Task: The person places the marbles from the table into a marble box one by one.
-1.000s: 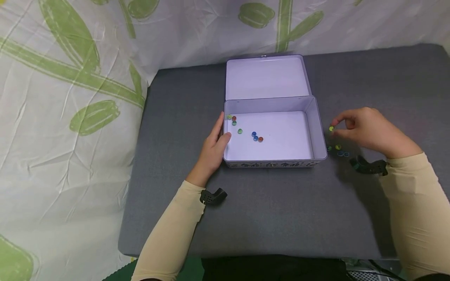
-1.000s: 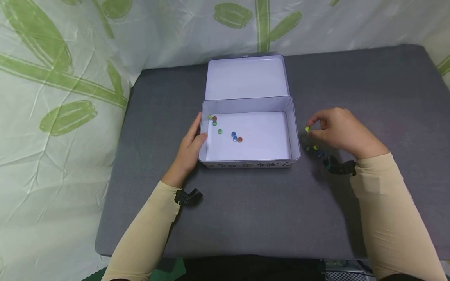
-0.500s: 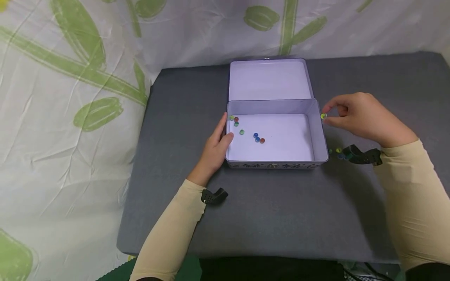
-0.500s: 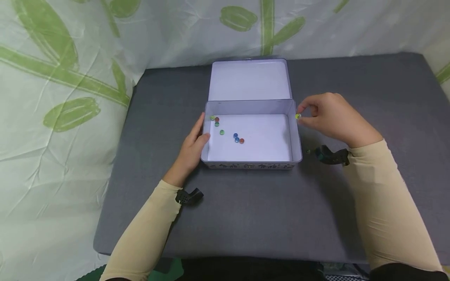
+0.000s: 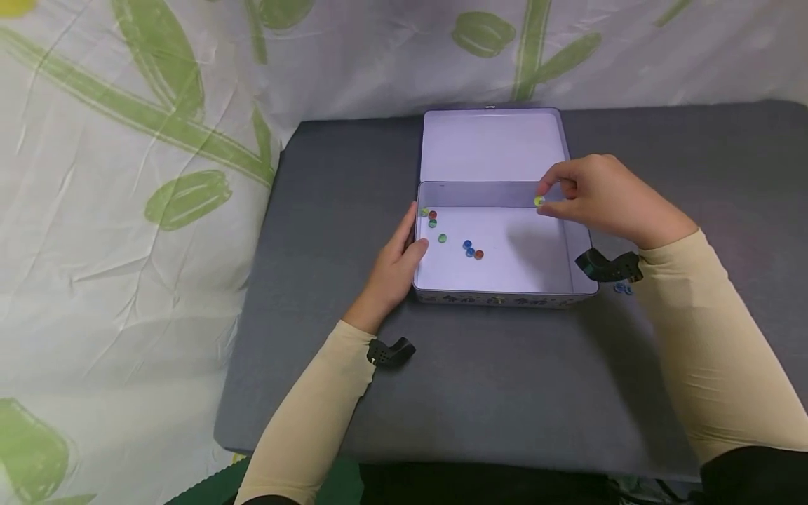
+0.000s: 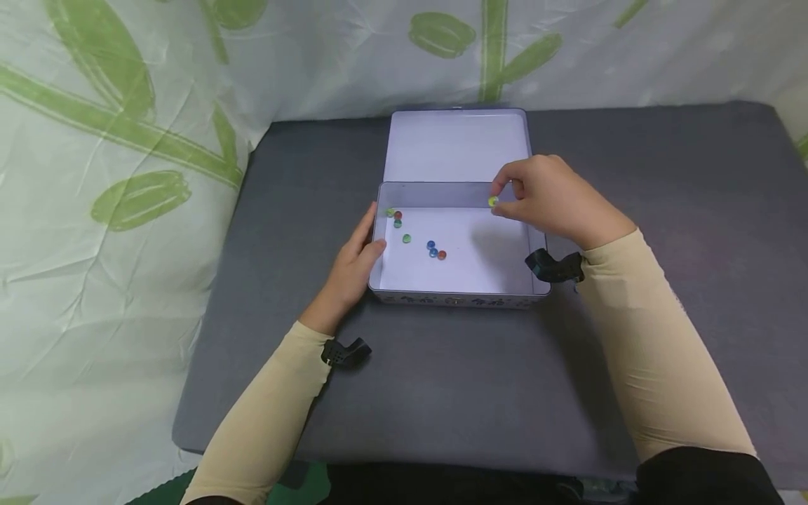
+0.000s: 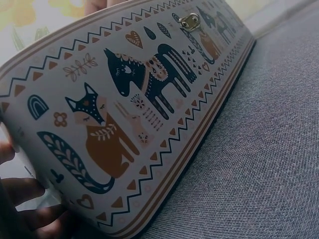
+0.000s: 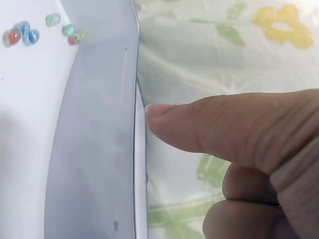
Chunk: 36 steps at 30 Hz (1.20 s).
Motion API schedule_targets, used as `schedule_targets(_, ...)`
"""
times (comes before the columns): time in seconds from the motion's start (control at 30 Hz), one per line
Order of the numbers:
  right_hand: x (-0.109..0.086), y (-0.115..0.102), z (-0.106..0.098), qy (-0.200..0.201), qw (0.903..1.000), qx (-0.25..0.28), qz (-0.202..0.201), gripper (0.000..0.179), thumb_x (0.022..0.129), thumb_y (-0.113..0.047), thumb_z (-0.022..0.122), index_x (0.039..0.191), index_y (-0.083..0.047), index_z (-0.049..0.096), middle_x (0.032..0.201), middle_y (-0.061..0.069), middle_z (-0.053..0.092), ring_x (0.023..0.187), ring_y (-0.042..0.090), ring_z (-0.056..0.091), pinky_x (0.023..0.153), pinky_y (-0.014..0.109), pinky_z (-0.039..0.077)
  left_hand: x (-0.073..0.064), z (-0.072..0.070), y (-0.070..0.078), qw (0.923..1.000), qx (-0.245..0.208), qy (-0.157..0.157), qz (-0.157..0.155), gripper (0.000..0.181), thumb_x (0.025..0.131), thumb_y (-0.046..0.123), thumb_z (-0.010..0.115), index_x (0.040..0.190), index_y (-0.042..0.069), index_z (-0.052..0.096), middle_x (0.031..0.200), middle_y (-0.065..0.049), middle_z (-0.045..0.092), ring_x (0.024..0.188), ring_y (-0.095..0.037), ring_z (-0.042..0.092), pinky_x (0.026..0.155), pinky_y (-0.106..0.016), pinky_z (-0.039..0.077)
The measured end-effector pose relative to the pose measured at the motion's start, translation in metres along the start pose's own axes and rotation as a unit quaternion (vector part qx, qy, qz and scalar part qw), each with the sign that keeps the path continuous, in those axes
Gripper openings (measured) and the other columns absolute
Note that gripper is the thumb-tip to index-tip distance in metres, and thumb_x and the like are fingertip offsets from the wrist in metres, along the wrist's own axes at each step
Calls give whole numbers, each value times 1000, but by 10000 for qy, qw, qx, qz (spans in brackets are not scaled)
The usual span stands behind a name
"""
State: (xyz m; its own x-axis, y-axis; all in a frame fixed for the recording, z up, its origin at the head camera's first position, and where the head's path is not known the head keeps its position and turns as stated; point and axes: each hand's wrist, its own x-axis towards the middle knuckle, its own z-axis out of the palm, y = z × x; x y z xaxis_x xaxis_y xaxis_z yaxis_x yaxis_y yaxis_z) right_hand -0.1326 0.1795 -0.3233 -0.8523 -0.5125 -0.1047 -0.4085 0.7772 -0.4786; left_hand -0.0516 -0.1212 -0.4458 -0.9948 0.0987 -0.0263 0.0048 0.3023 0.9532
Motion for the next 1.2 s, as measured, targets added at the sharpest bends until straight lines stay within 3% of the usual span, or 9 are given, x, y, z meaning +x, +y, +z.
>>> schedule_targets(0.33,22,-5,17,-235,9993,270,-50,16,85,-22,76,98,-14,71,58,2,41,52,15,38,54,31,34,6,4,3,9996,-219,-159,-53,62,101,18,45,157,23,21,160,0,24,145,-11,23,117,-34,22)
schedule_targets(0.7,40,-6,44,-649,9971,378,-147,13,82,-13,77,94,-10,72,58,3,42,57,16,37,60,32,34,1,8,3,9999,-94,-60,103,61,101,29,44,157,34,20,158,16,23,142,0,25,116,-29,24)
schedule_targets(1.2,54,1,69,-1165,9926,-125,-321,13,81,-6,70,93,-6,74,67,5,50,66,20,45,61,33,36,2,7,5,9998,-87,-79,132,63,100,28,44,157,28,19,159,13,23,142,3,22,116,-28,21)
